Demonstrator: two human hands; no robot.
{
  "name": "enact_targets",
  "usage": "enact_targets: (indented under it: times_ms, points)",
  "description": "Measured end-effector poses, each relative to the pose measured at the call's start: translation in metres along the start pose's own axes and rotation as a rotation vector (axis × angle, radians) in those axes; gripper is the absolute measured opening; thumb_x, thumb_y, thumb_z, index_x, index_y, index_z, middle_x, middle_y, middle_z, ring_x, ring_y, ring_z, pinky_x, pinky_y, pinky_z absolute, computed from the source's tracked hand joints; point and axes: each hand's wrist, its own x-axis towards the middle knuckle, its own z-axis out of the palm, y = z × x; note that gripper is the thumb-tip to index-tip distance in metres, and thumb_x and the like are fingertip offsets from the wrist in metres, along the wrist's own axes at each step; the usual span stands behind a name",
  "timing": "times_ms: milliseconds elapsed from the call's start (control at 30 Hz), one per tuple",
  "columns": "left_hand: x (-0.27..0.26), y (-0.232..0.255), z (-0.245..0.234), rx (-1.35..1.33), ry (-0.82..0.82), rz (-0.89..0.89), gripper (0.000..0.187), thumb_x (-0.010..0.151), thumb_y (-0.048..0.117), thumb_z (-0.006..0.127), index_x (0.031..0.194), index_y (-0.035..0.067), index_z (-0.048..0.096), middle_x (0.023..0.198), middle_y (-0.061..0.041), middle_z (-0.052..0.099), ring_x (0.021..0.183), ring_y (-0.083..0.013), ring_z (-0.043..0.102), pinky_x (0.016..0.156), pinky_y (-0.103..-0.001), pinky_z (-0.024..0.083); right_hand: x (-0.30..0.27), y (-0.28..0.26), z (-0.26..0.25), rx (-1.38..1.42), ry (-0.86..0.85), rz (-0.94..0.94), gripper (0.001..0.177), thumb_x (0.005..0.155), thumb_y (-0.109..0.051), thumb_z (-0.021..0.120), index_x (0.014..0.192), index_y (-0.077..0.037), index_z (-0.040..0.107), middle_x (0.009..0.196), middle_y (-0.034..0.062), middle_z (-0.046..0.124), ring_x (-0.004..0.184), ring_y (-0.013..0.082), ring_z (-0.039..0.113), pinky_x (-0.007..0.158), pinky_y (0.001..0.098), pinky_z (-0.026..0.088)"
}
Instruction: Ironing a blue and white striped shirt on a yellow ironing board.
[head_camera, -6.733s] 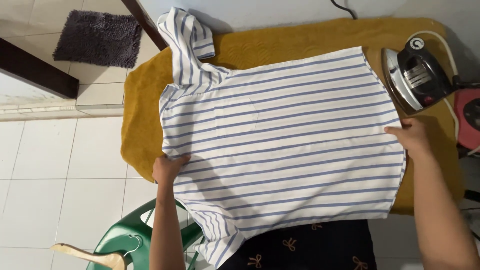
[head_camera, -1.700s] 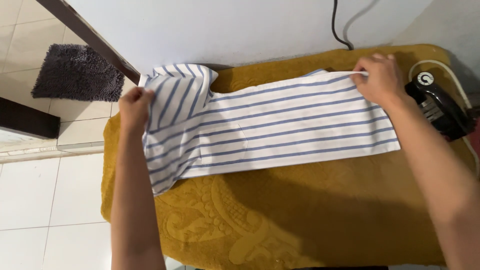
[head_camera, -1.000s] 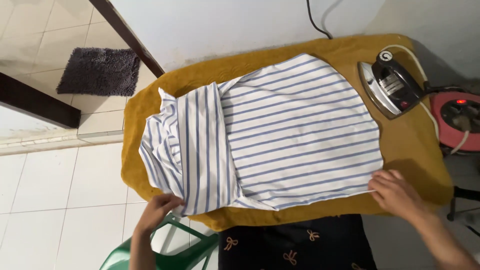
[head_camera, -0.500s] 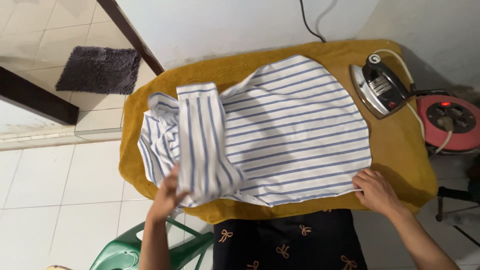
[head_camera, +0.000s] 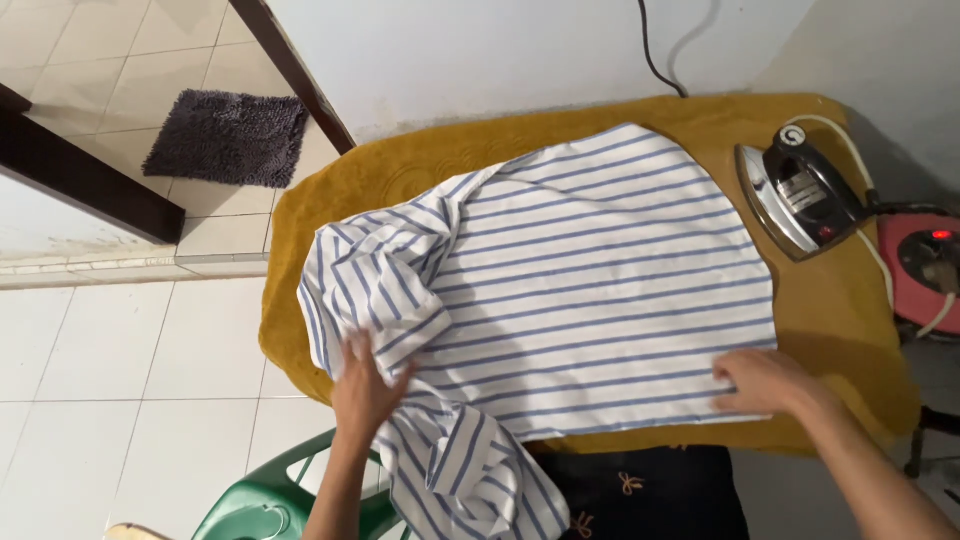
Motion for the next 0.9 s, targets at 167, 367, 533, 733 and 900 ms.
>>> enact_targets:
  times_ms: [167,367,533,733,900]
  points:
    - [0.129,-0.042,0.061,-0.154,0.205,-0.021,0.098,0.065,0.057,0.085,0.137,-0.003,0.055,0.127,-0.033,0.062,0.099,-0.0456,0.068,0.079,-0.052,0.056,0.043,-0.044,-0.058,0.167,0.585,-0.155,0.039,0.088,-0.042,0.070,0.116,-0.015,0.068,0.120,0.0070,0.070,0.110,0.0287,0.067,0.092,0.0429,0.055]
    - [0.344,-0.085,0.031,-0.815,-0.103,0.111,0.050,0.093,0.044,0.067,0.116,0.000,0.073,0.103,-0.018,0.074,0.088,-0.0269,0.070,0.073,-0.037,0.054,0.120,-0.050,-0.155,0.344,0.743,-0.033,0.025,0.099,-0.035,0.062,0.104,-0.012,0.072,0.108,0.0072,0.073,0.100,0.0292,0.071,0.088,0.0447,0.056]
    - [0.329,0.042,-0.101,-1.699,0.038,0.137,0.064,0.098,0.054,0.042,0.146,0.013,0.037,0.140,-0.008,0.053,0.125,-0.0270,0.060,0.098,-0.051,0.048,0.215,0.002,-0.233,0.227,1.297,-0.215,0.032,0.092,-0.013,0.069,0.122,-0.002,0.069,0.124,0.0191,0.066,0.120,0.0384,0.058,0.103,0.0490,0.045]
    - [0.305,-0.009,-0.010,-0.639,0.716,0.193,0.069,0.106,0.054,0.046,0.143,-0.004,0.055,0.147,-0.023,0.056,0.140,-0.0321,0.053,0.120,-0.047,0.043,0.283,0.025,-0.280,0.342,1.025,-0.520,0.067,0.074,-0.005,0.068,0.141,-0.003,0.061,0.134,0.0209,0.063,0.126,0.0403,0.052,0.106,0.0461,0.042]
    - [0.286,-0.035,0.057,-0.395,0.360,0.123,0.053,0.092,0.056,0.071,0.105,0.005,0.077,0.114,-0.021,0.073,0.115,-0.0400,0.063,0.106,-0.062,0.030,0.279,0.033,-0.297,0.289,0.814,-0.351,0.040,0.073,-0.020,0.082,0.110,-0.006,0.075,0.114,0.0155,0.074,0.111,0.0343,0.065,0.100,0.0442,0.051]
